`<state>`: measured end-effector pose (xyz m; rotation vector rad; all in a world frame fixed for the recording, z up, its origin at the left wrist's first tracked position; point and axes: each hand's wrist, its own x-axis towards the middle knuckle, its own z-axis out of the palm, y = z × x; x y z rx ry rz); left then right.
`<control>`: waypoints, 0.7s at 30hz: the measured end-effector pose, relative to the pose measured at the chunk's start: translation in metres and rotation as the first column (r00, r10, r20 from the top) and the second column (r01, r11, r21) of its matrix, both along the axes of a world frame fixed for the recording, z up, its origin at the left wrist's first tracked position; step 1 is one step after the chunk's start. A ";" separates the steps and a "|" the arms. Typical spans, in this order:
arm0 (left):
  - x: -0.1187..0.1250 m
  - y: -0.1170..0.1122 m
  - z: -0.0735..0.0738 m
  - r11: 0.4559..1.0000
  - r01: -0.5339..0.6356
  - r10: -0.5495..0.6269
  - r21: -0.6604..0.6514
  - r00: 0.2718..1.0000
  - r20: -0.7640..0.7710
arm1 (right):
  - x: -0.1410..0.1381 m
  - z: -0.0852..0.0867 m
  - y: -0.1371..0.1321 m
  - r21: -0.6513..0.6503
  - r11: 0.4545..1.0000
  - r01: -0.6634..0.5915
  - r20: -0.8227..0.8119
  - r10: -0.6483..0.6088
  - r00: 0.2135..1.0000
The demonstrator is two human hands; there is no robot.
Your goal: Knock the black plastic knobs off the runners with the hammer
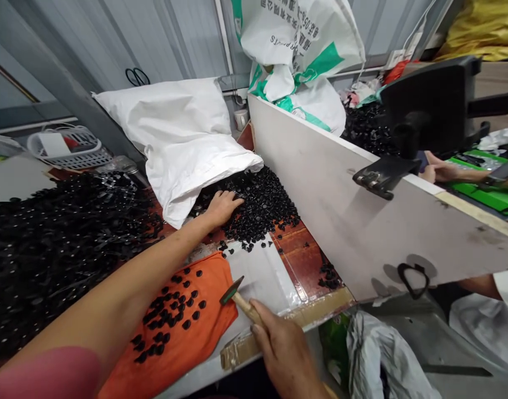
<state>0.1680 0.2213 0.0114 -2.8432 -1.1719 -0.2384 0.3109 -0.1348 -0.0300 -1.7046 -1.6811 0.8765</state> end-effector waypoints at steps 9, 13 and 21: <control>-0.033 -0.032 0.047 0.924 -0.006 0.272 -0.383 0.712 0.647 | 0.008 0.002 0.005 -0.030 0.997 -0.069 -0.105 0.065 0.992; -0.082 -0.098 0.075 0.644 0.244 0.607 -0.725 0.414 0.678 | 0.009 -0.006 0.005 0.031 0.999 -0.042 -0.065 0.043 0.997; -0.208 -0.241 0.064 0.359 0.221 0.809 -0.907 0.411 0.421 | 0.022 -0.026 0.012 0.045 0.998 -0.050 0.104 0.045 0.994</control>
